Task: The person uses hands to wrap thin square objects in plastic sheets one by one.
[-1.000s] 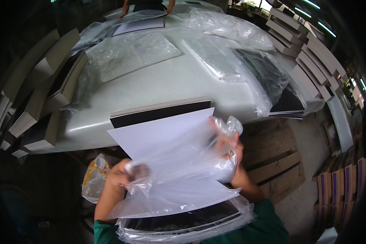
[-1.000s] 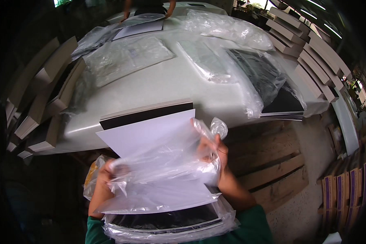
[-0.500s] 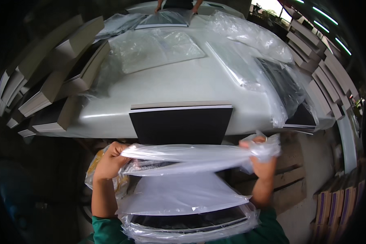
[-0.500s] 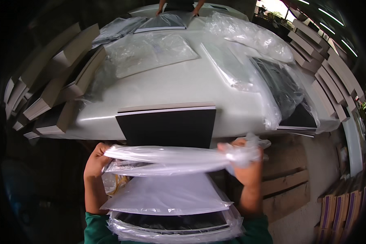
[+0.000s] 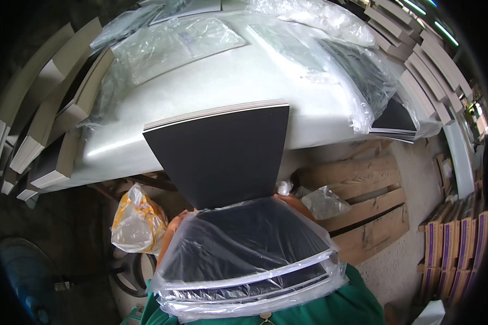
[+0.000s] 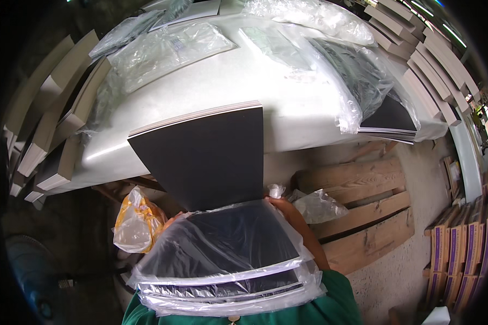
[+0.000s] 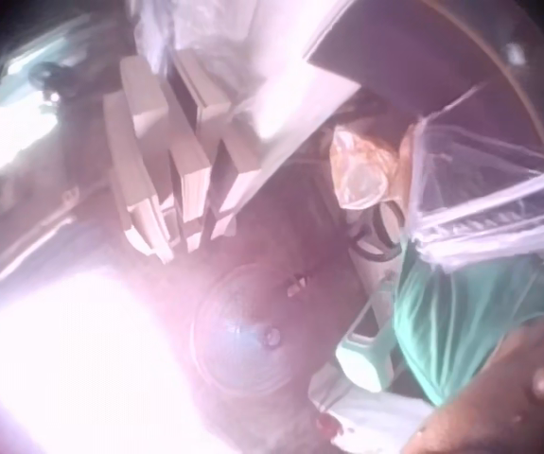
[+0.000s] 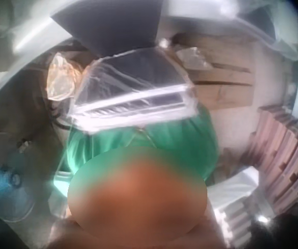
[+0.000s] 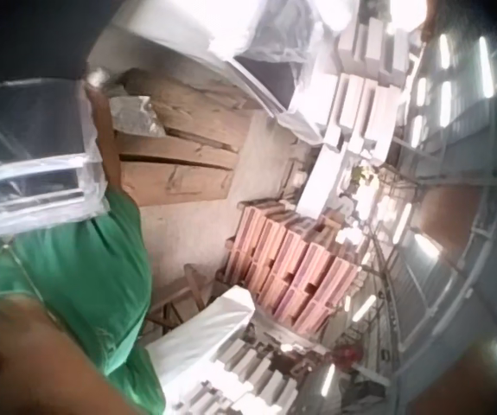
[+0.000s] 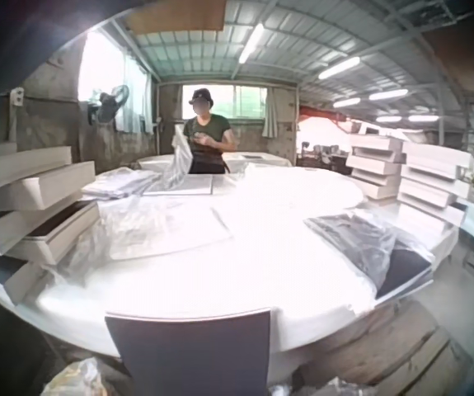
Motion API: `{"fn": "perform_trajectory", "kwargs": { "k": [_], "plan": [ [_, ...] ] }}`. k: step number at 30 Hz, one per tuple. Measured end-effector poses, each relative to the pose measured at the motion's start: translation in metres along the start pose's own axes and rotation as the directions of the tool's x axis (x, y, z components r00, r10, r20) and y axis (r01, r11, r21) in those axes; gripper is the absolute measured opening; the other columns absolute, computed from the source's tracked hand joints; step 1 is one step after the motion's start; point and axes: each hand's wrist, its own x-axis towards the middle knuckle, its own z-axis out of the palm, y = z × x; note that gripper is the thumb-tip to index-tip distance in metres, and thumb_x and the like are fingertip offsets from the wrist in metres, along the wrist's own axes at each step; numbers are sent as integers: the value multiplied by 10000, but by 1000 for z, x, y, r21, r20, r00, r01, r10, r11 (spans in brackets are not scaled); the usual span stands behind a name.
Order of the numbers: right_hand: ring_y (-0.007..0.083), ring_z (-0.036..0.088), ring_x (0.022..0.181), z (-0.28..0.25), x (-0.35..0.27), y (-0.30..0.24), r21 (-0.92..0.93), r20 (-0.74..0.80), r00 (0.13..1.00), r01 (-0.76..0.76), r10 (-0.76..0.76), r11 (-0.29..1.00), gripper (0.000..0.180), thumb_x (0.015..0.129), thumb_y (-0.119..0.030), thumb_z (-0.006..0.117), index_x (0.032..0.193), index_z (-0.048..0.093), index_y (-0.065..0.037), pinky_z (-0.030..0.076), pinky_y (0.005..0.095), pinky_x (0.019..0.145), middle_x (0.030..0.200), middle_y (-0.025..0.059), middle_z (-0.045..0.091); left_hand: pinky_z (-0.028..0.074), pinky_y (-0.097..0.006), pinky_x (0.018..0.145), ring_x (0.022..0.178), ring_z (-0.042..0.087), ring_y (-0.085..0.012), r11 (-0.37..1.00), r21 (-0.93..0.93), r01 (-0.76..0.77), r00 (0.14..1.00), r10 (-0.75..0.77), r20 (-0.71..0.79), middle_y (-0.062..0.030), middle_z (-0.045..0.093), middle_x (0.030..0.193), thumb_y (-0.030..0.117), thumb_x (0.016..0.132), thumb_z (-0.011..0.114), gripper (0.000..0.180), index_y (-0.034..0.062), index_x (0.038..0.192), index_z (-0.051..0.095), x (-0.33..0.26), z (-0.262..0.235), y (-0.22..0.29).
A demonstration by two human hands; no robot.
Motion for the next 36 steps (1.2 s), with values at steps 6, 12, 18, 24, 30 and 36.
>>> {"fn": "perform_trajectory", "kwargs": {
  "k": [6,12,18,24,30,36],
  "plan": [
    [78,511,627,-14,-48,-86,-167,78,900,436,-429,884,250,846,-225,536,1017,537,-43,441,248,604,725,27,548,406,-194,552,606,505,-55,879,448,-164,986,144,77,25,546,683,124,789,618,71,62,799,584,-41,14,72],
    [262,280,1220,158,-145,-179,424,670,531,300,-519,855,708,846,-492,411,1355,140,-80,393,381,887,1355,174,188,397,-245,528,625,502,-104,314,524,-791,606,521,602,-11,556,712,139,753,651,140,24,807,592,-167,262,196],
    [230,337,1203,181,-141,-192,254,671,566,431,-479,866,642,839,-315,528,1327,216,-38,357,360,937,1346,159,261,355,-210,539,593,436,-68,337,461,-821,541,716,441,20,510,650,176,810,590,177,2,784,574,-163,300,174],
    [129,552,830,182,-135,-186,271,303,768,498,-564,824,228,786,-98,610,976,501,-38,447,275,725,883,35,562,391,-186,593,684,475,-34,308,369,-877,439,827,352,0,546,739,164,793,622,187,4,853,544,-159,299,167],
    [111,540,820,187,-133,-185,327,283,754,505,-593,799,243,756,-108,657,953,533,-38,427,261,729,885,28,565,412,-192,595,661,519,-54,389,547,-741,603,743,289,-30,596,699,94,828,569,116,-20,827,592,-152,280,169],
    [108,538,819,183,-130,-185,349,379,780,378,-498,858,239,761,-96,650,959,527,-46,424,258,724,886,26,564,394,-174,565,611,479,-39,365,382,-849,492,810,319,-5,573,665,89,816,589,113,-20,787,581,-151,286,165]
  ]
}}
